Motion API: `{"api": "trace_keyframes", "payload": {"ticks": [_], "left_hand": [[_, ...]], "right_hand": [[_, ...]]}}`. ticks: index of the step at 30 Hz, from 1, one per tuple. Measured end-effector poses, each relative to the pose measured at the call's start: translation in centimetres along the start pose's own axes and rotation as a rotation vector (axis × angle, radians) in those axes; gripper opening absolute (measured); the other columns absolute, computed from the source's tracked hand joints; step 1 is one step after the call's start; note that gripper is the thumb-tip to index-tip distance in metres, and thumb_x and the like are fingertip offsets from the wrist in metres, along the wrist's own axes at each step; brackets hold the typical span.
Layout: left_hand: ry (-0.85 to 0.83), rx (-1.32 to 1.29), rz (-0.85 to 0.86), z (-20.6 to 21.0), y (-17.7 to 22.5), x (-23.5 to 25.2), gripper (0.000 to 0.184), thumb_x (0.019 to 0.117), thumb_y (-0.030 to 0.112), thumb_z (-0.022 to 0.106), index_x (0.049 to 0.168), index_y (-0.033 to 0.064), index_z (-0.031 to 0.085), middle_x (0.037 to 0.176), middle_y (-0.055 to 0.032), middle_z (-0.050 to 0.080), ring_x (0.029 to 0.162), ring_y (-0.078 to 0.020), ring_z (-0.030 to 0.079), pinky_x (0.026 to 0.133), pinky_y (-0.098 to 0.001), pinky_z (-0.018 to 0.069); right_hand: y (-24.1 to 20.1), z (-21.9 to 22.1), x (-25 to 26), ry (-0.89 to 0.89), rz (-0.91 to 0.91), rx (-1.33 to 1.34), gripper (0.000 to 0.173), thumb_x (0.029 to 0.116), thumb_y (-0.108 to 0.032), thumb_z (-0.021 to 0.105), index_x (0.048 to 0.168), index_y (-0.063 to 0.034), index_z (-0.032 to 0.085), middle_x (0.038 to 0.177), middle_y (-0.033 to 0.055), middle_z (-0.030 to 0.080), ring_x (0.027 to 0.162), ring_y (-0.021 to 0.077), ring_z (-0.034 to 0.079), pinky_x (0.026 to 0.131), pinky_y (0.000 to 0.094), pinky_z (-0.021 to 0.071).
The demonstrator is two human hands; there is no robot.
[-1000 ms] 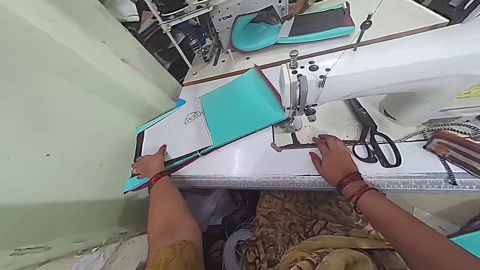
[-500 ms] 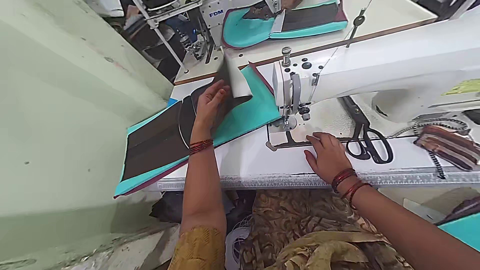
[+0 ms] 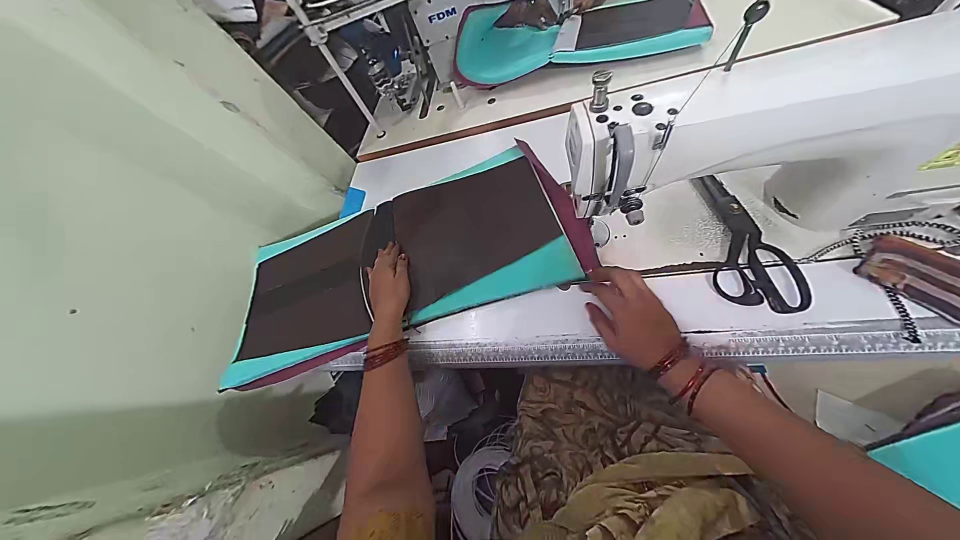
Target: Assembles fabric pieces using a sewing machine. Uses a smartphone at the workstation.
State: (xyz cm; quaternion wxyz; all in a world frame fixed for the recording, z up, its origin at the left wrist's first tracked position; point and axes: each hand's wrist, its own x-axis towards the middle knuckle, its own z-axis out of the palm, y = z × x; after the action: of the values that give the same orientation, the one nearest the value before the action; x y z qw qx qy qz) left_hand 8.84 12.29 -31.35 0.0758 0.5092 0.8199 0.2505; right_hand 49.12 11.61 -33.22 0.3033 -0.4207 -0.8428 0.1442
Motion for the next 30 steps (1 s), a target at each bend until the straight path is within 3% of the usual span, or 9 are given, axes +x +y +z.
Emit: {"api": "trace_keyframes", "payload": {"ticks": [3,7,10,13,15,18,21,24,30], "left_hand": [[-0.028,-0.026,0.068,-1.3,-1.7,-2.5,0.048,0.1105,0.027,0.034,0.146,0.0027,0.055,0.157,-0.0139,0.048,0.154,-0.0356,0.029,0.123,-0.0651,0.0032],[-0.049,-0.027,0.165,-2.6,-4.4,-5.3,0.052,0.1085,0.031,0.032,0.145,0.0029,0.057,0.155,-0.0136,0.050,0.154,-0.0376,0.029,0.121,-0.0688,0.0012],[-0.080,-0.004,0.202,-2.9,-5.3,-6.2,0.058,0.1079,0.040,0.028,0.145,0.0068,0.058,0.157,-0.0075,0.049,0.156,-0.0364,0.024,0.120,-0.0710,-0.0026],[-0.167,0.059,0.219,-2.9,-5.0,-6.2,0.062,0.1075,0.046,0.024,0.151,0.0118,0.052,0.163,-0.0023,0.041,0.158,-0.0366,0.014,0.116,-0.0760,-0.0068],[-0.230,0.033,0.202,-3.5,-4.9,-5.9,0.061,0.1078,0.045,0.026,0.152,0.0118,0.051,0.164,-0.0013,0.039,0.159,-0.0357,0.010,0.115,-0.0762,-0.0092],[-0.253,-0.059,0.163,-4.3,-5.3,-5.3,0.057,0.1089,0.039,0.027,0.150,0.0096,0.053,0.162,-0.0021,0.043,0.158,-0.0340,0.015,0.119,-0.0710,-0.0048],[-0.174,-0.064,0.138,-3.7,-5.6,-5.1,0.051,0.1106,0.029,0.030,0.153,0.0051,0.047,0.163,-0.0094,0.040,0.157,-0.0340,0.020,0.122,-0.0675,0.0011],[-0.194,-0.038,0.092,-3.7,-5.1,-5.1,0.050,0.1114,0.027,0.030,0.155,0.0060,0.044,0.165,-0.0084,0.036,0.158,-0.0310,0.018,0.122,-0.0673,-0.0011],[-0.220,-0.018,0.104,-4.0,-4.6,-5.0,0.047,0.1109,0.020,0.033,0.154,0.0050,0.044,0.165,-0.0083,0.037,0.158,-0.0321,0.018,0.121,-0.0679,0.0015]], "right_hand": [[-3.6,1.3,2.4,0.033,-0.037,0.113,0.030,0.0980,-0.021,0.057,0.111,0.0002,0.074,0.116,0.0205,0.070,0.108,0.0380,0.068,0.090,0.0511,0.0564],[-4.1,0.8,6.2,-0.158,0.292,0.136,0.036,0.1027,-0.025,0.062,0.121,0.0061,0.066,0.119,0.0258,0.065,0.107,0.0402,0.066,0.095,0.0555,0.0522],[-3.2,0.8,7.6,-0.293,0.487,0.158,0.046,0.1023,-0.040,0.062,0.109,0.0049,0.067,0.101,0.0230,0.068,0.094,0.0390,0.067,0.083,0.0589,0.0507],[-3.7,0.6,8.6,-0.362,0.553,0.048,0.049,0.0974,-0.047,0.068,0.103,0.0024,0.067,0.097,0.0211,0.068,0.094,0.0389,0.067,0.078,0.0593,0.0500],[-4.3,0.5,9.6,-0.444,0.606,-0.005,0.046,0.0966,-0.044,0.070,0.104,0.0019,0.068,0.102,0.0235,0.068,0.101,0.0412,0.066,0.082,0.0608,0.0496],[-3.7,0.7,10.1,-0.465,0.600,0.090,0.040,0.1001,-0.035,0.067,0.096,0.0050,0.068,0.096,0.0262,0.067,0.096,0.0424,0.064,0.082,0.0618,0.0466],[-2.9,0.9,8.9,-0.362,0.566,0.229,0.037,0.1027,-0.025,0.063,0.085,0.0069,0.062,0.083,0.0240,0.060,0.081,0.0383,0.059,0.074,0.0584,0.0436],[-2.8,0.8,7.1,-0.256,0.597,0.336,0.034,0.1035,-0.020,0.060,0.077,0.0011,0.056,0.068,0.0157,0.054,0.063,0.0276,0.053,0.059,0.0472,0.0424],[-2.7,1.8,6.0,-0.202,0.570,0.285,0.029,0.1006,-0.012,0.063,0.076,0.0020,0.054,0.067,0.0143,0.049,0.064,0.0276,0.050,0.061,0.0471,0.0386]]}}
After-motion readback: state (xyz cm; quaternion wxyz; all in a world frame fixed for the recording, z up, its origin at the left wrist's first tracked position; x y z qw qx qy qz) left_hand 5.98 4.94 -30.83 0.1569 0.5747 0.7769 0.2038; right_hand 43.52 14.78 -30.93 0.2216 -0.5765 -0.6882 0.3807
